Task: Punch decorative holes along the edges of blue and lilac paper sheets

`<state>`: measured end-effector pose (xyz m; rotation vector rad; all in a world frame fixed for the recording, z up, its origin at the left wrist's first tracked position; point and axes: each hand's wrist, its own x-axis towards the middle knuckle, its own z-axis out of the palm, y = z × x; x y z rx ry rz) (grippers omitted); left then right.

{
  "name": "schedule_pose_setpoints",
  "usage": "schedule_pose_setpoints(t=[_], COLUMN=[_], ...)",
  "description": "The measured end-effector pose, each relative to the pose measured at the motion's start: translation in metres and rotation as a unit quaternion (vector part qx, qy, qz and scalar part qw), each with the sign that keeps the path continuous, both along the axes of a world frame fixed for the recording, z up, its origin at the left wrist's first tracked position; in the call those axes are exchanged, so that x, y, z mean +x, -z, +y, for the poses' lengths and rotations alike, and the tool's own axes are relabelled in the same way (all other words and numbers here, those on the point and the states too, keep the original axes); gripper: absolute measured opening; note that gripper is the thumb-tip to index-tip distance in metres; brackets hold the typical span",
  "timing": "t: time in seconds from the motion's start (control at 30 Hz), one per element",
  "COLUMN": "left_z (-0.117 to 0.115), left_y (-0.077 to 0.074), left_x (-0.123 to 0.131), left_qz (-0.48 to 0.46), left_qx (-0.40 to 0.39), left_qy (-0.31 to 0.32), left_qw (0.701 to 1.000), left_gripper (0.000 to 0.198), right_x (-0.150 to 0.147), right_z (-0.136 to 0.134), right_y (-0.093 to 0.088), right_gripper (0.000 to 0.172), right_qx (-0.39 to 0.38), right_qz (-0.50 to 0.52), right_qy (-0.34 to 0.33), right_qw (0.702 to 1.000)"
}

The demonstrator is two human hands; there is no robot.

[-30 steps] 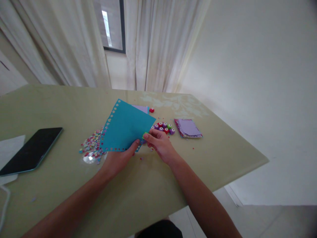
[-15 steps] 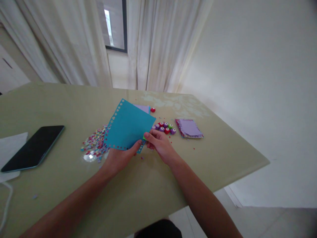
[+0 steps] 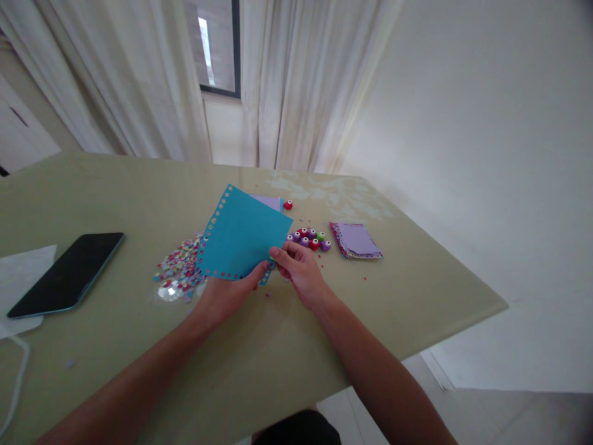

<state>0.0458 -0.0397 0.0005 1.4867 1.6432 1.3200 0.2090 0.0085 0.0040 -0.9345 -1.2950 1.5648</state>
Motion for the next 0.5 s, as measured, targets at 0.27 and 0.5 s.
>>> schedule_pose_setpoints(t=[0.27,0.5], left_z=[-0.001,-0.001], left_y=[-0.001,-0.011], left_x=[-0.002,-0.004], left_qz=[-0.01,-0.046], left_qx=[0.011,-0.01], left_qy=[-0.024,-0.059], left_qw=[1.0,0.997], left_gripper=[0.029,0.034], right_x=[0.016,0.06], right_z=[0.014,0.021], right_y=[-0.003,-0.009], right_gripper=[0.036,0.033], right_qx=[0.04,0.247], right_qz=[0.017,-0.359], right_qy=[0.074,0.096], right_qw=[0.996,0.895])
